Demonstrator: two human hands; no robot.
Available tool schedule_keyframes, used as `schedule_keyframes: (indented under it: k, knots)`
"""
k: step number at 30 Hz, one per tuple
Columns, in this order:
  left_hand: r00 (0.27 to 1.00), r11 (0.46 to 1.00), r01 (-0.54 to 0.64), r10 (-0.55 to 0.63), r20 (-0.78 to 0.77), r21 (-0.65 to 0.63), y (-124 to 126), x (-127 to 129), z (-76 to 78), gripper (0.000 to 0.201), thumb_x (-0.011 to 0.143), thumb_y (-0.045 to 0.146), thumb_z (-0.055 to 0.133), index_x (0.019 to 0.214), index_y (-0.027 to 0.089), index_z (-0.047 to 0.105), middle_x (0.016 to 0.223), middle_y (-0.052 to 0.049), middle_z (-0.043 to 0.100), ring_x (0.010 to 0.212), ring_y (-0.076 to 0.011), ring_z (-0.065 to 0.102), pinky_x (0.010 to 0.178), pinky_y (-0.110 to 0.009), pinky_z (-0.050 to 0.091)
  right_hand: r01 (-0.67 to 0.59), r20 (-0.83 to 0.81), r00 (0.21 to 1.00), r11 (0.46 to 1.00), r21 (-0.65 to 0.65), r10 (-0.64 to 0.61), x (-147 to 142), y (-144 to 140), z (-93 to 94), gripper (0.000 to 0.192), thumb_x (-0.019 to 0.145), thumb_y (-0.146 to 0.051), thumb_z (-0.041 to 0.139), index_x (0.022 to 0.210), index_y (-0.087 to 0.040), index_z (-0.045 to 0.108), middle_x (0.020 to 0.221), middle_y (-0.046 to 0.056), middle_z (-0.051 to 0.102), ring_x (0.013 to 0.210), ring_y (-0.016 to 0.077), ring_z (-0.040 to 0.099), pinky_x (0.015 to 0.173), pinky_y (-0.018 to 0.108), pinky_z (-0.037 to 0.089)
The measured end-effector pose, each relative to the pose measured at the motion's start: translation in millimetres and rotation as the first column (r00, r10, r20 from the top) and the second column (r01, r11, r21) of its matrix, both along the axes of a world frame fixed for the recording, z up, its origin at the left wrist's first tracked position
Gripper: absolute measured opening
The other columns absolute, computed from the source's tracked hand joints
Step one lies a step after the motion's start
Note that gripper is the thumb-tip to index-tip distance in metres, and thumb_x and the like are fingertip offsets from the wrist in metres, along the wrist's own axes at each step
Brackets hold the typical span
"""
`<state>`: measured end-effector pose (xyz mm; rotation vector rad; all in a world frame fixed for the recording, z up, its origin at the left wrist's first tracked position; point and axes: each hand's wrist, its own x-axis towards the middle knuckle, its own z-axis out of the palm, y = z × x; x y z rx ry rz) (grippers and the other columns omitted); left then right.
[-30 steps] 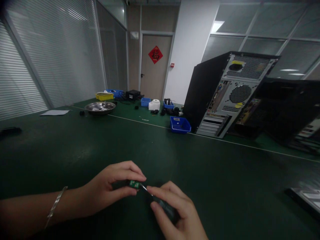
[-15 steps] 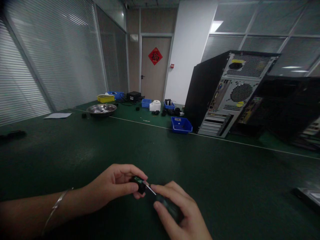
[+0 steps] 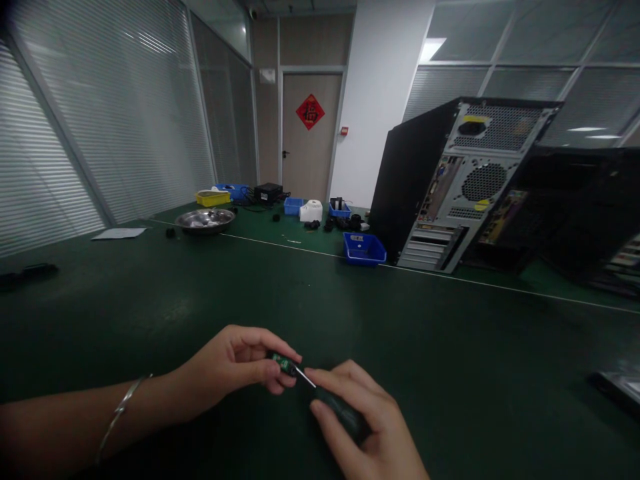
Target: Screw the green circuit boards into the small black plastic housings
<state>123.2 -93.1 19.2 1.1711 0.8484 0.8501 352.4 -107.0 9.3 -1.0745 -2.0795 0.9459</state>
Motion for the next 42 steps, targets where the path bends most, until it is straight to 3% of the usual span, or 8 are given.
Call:
schedule_keyframes:
  k: [13,27,36,42]
  knots:
    - [0.994,0.993,0.041,-0.029,0.103,-0.11,3.2,-1.2,-9.4,0.022,0.077,0.022,0.074,0.097,0.012,0.072,0.081,-0.009,0.078,0.078,-0.0192,0.074,0.073,-0.031,0.058,-0.042,-0.034,0.998,0.999,0.024,0.043,1.2,-0.4,-1.9,0.03,0.091,-0.02,0.058,0.118,-0.03,0.068,0.095,0.004,0.069,0.087,0.018,0.067,0.075,0.025,0.053]
    - [0.977,0.987,0.136,-0.12,0.177,-0.084,3.9,-4.7,-16.9,0.021,0.081,0.02,0.07,0.099,0.011,0.071,0.087,-0.012,0.078,0.079,-0.0184,0.074,0.075,-0.029,0.058,-0.11,-0.084,0.989,0.989,0.1,0.119,1.2,-0.4,-2.9,0.038,0.089,-0.012,0.056,0.118,-0.033,0.066,0.092,0.003,0.067,0.082,0.0169,0.067,0.071,0.026,0.054]
    - [0.984,0.998,0.012,-0.001,0.18,-0.057,5.1,-2.4,-12.6,0.024,0.081,0.017,0.07,0.101,0.013,0.058,0.095,-0.01,0.073,0.084,-0.0187,0.071,0.079,-0.032,0.053,-0.034,-0.022,0.999,0.999,0.019,0.034,-0.8,-4.9,3.6,0.03,0.09,-0.018,0.056,0.116,-0.026,0.069,0.093,0.006,0.068,0.086,0.0195,0.067,0.076,0.028,0.054]
    - [0.987,0.996,-0.093,0.092,0.135,-0.002,8.8,-5.9,-12.5,0.016,0.085,0.015,0.064,0.097,0.014,0.054,0.099,-0.007,0.068,0.1,-0.0193,0.065,0.095,-0.037,0.045,0.032,-0.052,0.998,0.999,-0.034,-0.034,-0.2,-5.1,4.9,0.028,0.091,-0.025,0.057,0.116,-0.026,0.07,0.097,0.006,0.069,0.089,0.0203,0.067,0.077,0.027,0.054]
